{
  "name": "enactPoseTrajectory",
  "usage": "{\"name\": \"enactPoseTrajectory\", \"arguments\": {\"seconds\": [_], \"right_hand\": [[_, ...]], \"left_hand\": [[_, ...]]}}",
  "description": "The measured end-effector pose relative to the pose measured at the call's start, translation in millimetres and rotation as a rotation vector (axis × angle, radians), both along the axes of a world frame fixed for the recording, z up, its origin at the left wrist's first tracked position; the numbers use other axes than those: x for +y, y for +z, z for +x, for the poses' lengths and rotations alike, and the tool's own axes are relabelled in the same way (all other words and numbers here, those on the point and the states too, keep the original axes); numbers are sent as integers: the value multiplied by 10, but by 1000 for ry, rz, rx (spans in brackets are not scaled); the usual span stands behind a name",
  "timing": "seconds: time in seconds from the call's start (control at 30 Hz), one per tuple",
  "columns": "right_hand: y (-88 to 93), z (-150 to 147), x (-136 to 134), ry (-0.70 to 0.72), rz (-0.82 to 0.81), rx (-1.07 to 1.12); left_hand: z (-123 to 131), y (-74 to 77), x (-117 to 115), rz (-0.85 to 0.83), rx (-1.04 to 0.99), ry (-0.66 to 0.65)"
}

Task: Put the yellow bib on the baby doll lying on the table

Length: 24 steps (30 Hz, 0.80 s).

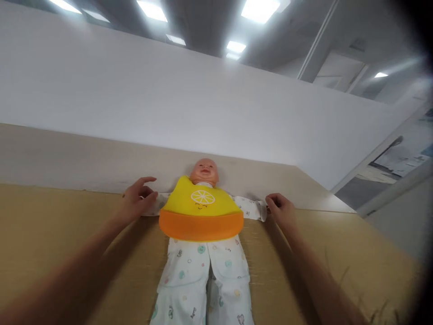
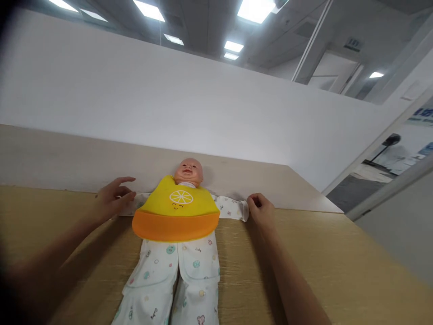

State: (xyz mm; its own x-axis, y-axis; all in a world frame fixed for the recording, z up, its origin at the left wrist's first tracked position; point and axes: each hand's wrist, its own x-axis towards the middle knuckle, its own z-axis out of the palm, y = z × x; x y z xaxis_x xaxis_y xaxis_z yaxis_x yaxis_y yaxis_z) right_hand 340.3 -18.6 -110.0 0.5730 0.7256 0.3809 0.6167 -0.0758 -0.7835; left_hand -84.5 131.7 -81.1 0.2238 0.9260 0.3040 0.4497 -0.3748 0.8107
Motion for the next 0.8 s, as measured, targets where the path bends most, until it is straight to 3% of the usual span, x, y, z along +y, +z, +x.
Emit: {"name": "enactPoseTrajectory", "arguments": {"seconds": [0.1,0.23,0.33,0.47,0.6,0.7,0.8], "right_hand": [[-73,69,-36,31,-48,94],[-160,57,-112,293,-277,-23],[-206,34,-165,248,-363,-131],[-226,26,-168,166,-323,-198],[-244,29,-137,127,-319,-328],[-303,9,-179,95,-202,-466],[-342,-124,-359,33,-22,-599]], "left_hand": [[-272,-91,-2,223,139,47],[-563,-252,-60,164,281,-130],[-620,-354,-29,181,244,-119],[-564,-443,136,215,196,-39],[-489,-489,250,283,273,31],[-456,-461,170,358,378,39],[-436,-359,-96,489,421,115]]}}
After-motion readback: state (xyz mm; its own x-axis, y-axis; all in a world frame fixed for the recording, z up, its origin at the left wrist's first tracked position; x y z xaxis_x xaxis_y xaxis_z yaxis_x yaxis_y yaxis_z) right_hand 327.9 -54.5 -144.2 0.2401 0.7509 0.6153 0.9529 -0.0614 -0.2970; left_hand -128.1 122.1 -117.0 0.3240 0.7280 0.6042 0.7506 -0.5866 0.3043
